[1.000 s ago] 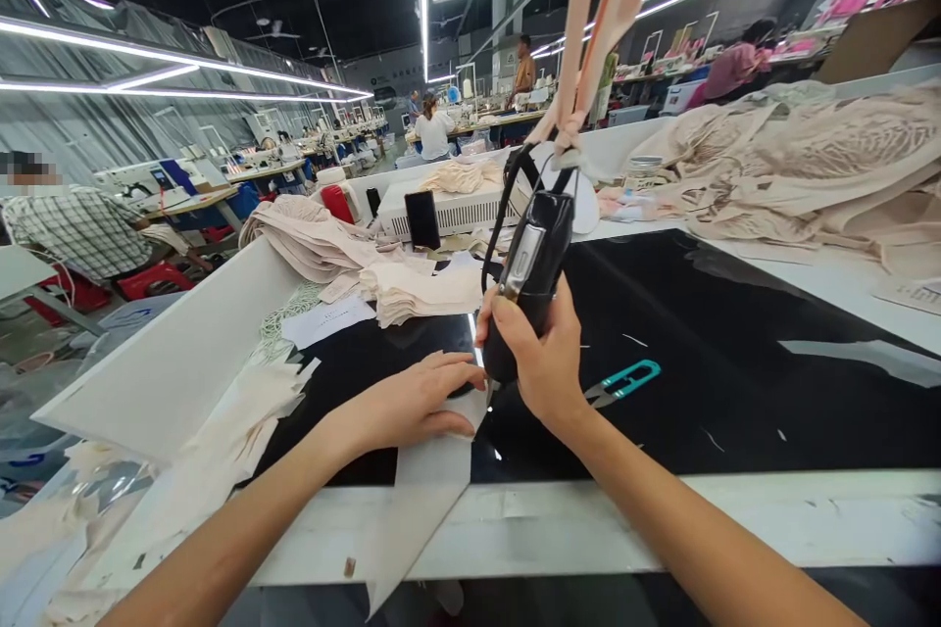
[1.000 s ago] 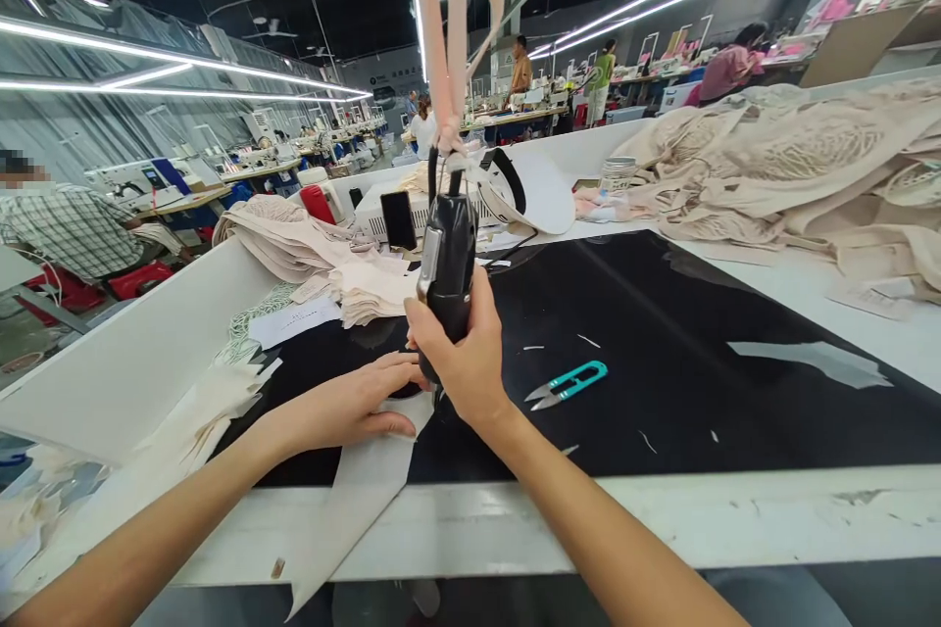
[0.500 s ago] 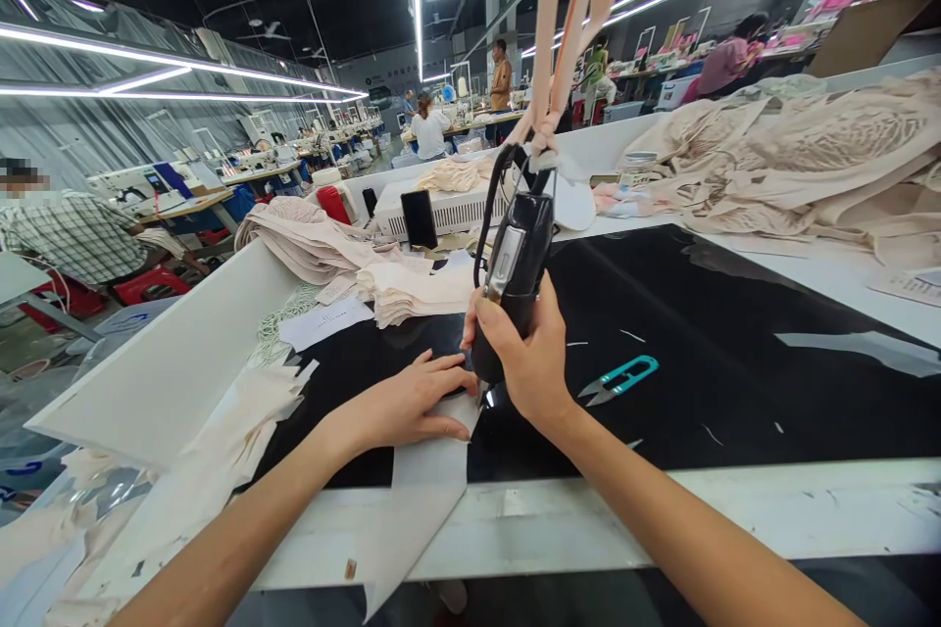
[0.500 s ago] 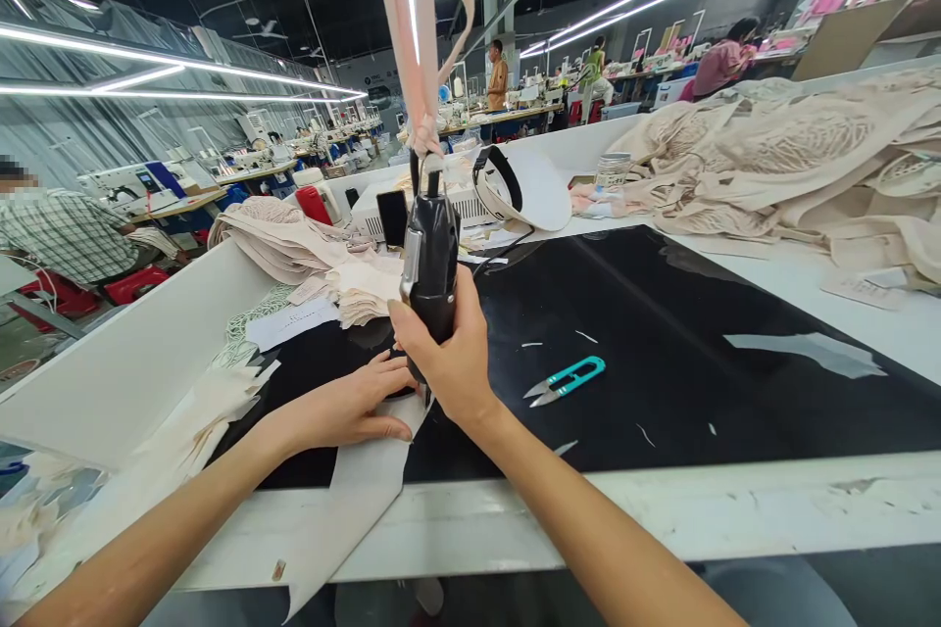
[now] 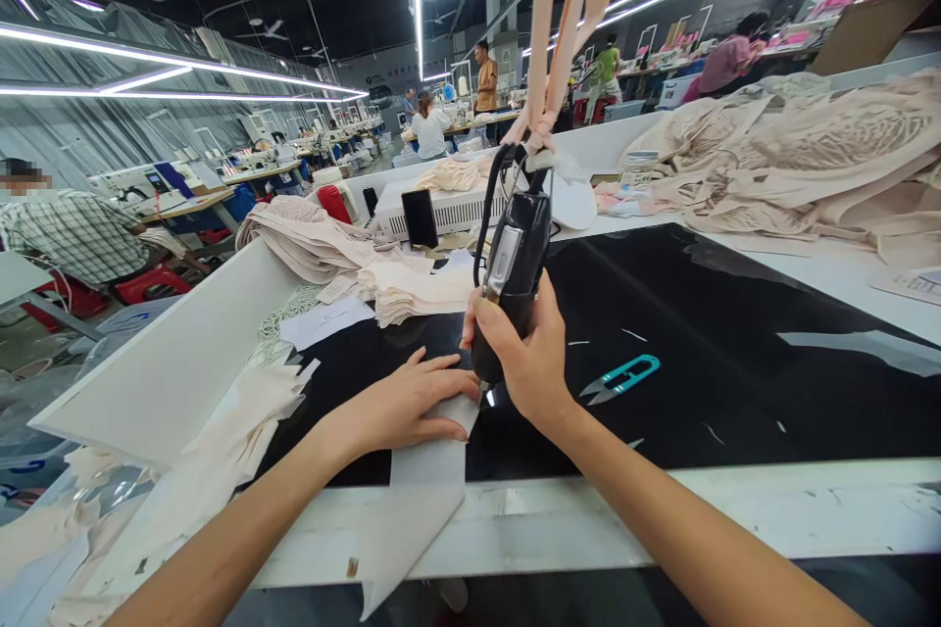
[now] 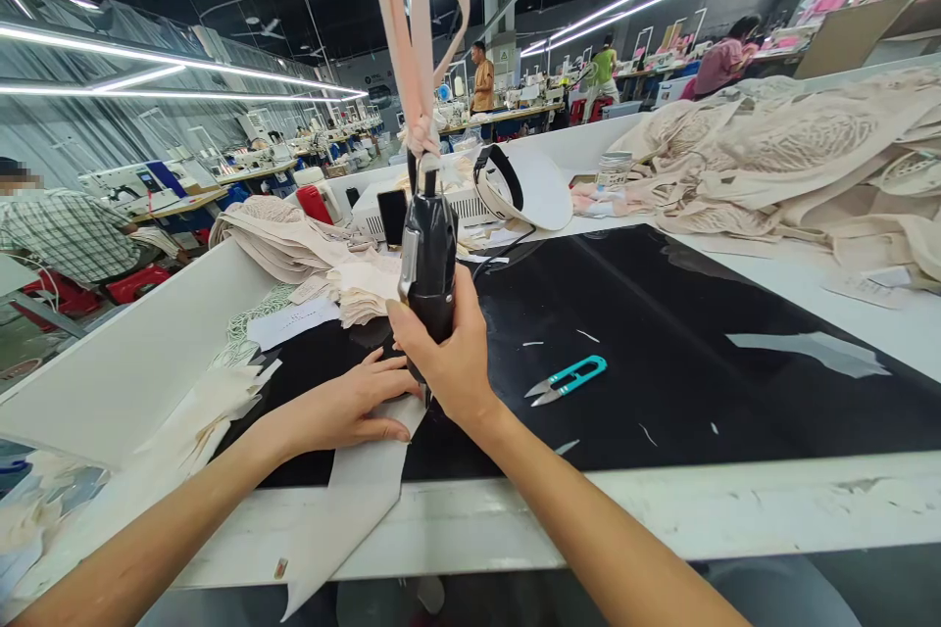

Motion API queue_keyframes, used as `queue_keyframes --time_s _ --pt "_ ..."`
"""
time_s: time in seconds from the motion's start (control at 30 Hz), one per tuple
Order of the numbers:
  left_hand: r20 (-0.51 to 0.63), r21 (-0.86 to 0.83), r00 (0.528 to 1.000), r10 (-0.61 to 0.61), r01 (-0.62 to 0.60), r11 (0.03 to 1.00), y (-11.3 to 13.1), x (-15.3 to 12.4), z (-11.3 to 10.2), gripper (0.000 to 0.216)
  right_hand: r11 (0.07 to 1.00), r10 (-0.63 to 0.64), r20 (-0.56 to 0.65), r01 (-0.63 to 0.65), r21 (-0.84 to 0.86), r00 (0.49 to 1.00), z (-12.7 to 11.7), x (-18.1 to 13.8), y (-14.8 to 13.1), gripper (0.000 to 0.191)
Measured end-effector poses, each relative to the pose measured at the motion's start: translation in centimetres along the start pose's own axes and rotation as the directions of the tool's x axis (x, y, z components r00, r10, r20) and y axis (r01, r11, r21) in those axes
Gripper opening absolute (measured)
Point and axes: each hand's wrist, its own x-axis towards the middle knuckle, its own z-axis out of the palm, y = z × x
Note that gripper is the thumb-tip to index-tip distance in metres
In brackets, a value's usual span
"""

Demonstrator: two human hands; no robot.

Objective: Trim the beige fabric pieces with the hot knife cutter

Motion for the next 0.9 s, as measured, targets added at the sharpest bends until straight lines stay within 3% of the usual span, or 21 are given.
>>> queue_keyframes --time_s 0.63,0.9 --pt "0.093 -0.11 0.991 -0.1 0.11 0.988 0.9 0.5 -0.6 0.037 1.0 0.01 -0.007 -0.01 0.012 1.0 -0.1 0.0 0.0 0.032" --pt "0.071 -0.128 0.994 -0.081 0.089 0.988 0.5 0.5 -0.3 0.041 0.999 0.03 0.012 -0.031 0.028 0.999 0.0 -1.2 -0.1 0.033"
